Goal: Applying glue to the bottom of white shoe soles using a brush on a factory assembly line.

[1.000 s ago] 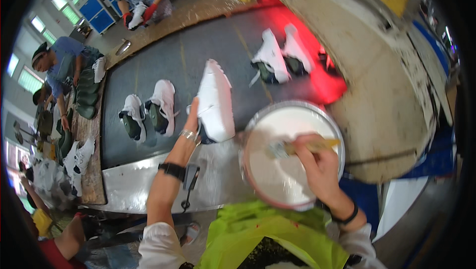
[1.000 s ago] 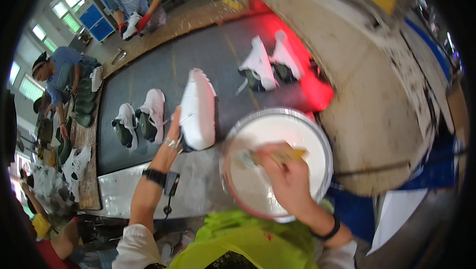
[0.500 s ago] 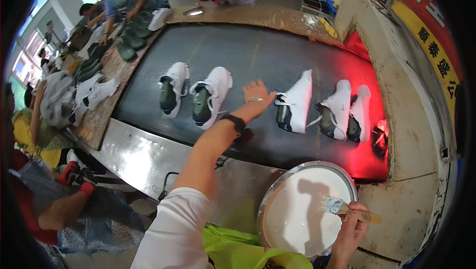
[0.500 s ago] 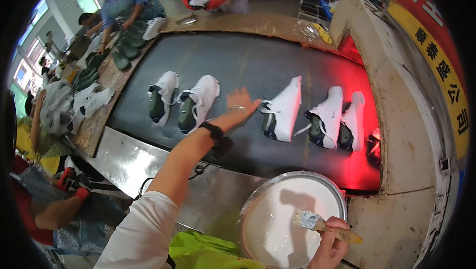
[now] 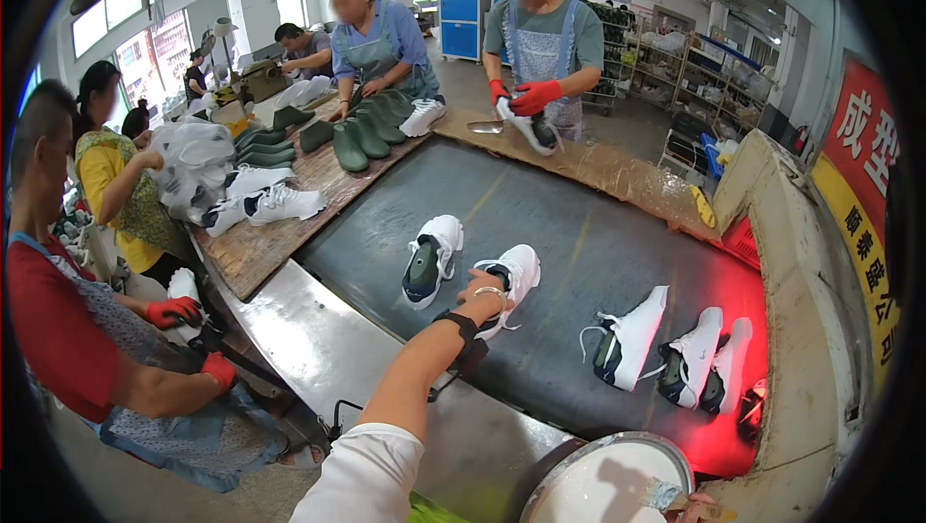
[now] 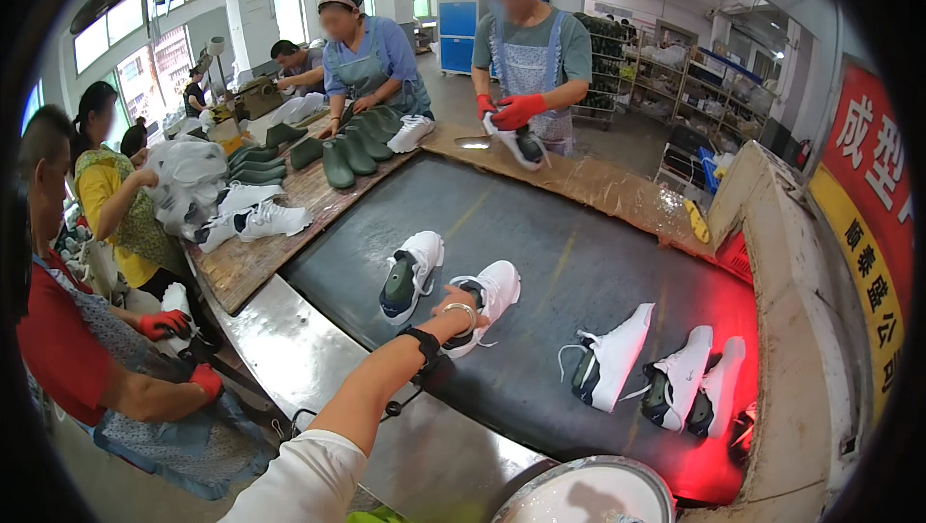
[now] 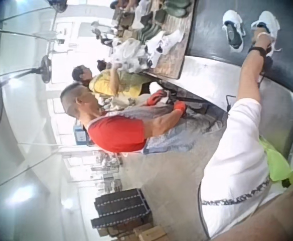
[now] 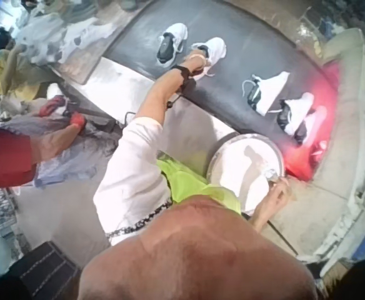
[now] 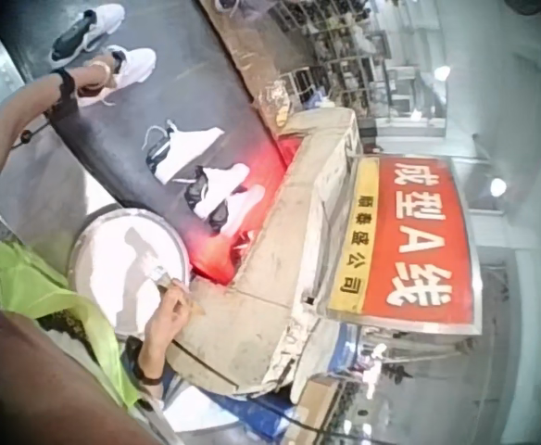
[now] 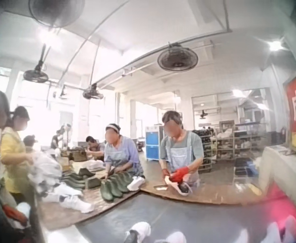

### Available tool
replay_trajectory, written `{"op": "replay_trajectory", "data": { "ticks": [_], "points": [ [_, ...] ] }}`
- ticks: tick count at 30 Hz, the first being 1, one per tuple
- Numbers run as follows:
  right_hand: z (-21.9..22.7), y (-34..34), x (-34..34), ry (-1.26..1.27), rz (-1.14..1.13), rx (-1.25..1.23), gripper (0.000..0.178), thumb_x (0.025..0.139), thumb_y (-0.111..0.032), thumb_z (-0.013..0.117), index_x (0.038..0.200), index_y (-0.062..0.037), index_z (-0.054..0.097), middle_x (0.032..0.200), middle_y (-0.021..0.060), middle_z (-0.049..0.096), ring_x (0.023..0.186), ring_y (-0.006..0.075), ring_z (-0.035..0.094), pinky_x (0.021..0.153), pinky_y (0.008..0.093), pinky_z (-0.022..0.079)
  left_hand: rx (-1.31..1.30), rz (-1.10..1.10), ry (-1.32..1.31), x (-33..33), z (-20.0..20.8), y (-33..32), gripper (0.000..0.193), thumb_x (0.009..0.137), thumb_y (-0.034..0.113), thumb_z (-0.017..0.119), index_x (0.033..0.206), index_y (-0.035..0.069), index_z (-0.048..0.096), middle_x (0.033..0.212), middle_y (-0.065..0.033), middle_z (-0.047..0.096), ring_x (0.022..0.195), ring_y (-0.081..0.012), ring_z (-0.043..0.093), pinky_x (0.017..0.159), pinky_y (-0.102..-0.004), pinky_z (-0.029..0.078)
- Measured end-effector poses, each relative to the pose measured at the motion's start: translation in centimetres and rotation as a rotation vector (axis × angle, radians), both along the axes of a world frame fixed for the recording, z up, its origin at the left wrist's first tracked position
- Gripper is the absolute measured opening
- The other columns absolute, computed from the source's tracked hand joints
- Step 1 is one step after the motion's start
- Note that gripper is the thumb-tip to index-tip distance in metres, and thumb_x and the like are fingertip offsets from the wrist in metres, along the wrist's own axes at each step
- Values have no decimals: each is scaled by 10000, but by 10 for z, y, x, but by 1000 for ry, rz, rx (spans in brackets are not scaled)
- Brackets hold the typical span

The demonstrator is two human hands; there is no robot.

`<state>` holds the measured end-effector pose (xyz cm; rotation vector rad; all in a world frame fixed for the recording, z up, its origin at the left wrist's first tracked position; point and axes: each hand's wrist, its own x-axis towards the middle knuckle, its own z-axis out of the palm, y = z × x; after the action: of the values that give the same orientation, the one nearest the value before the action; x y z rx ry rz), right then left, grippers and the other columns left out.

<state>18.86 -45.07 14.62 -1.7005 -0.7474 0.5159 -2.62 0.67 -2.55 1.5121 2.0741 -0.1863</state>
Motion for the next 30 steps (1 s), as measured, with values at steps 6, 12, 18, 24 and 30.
{"op": "replay_trajectory", "data": {
  "ticks": [6,12,18,24,30],
  "points": [
    [4,11,-17,103,-116,21,254,931,-209,493,976,34,555,992,78,517,904,168,510,782,306,461,395,153,-132,3,-16,-19,1063,619,572,736,1354,-51,286,1167,-117,574,1010,-281,608,815,-392,503],
    [19,-25,-37,-11,-106,1,266,931,-205,473,975,46,550,972,104,531,888,182,522,761,310,469,331,6,-271,-23,-5,-52,768,624,578,707,1111,-4,595,1108,-164,617,1031,-297,601,860,-377,486],
    [-17,-77,-6,79,-63,125,301,953,-254,480,1092,5,546,1056,76,536,945,139,545,777,302,487,-3,402,-966,-72,20,-142,814,692,575,697,1220,-16,508,1109,-120,612,952,-241,618,867,-422,475],
    [-41,-64,0,140,-62,38,203,924,-140,531,1000,37,593,949,74,595,844,128,586,713,275,531,-295,549,-1933,-112,-6,-294,695,882,591,402,1370,98,359,1305,-128,496,1107,-274,551,945,-438,453],
    [-102,-1,48,-165,67,-76,262,846,-219,597,965,12,627,838,149,649,755,210,641,641,310,499,-688,278,-2158,-99,-32,-390,815,811,702,396,1342,84,387,1194,-173,555,982,-332,592,839,-466,505]
  ]
}}
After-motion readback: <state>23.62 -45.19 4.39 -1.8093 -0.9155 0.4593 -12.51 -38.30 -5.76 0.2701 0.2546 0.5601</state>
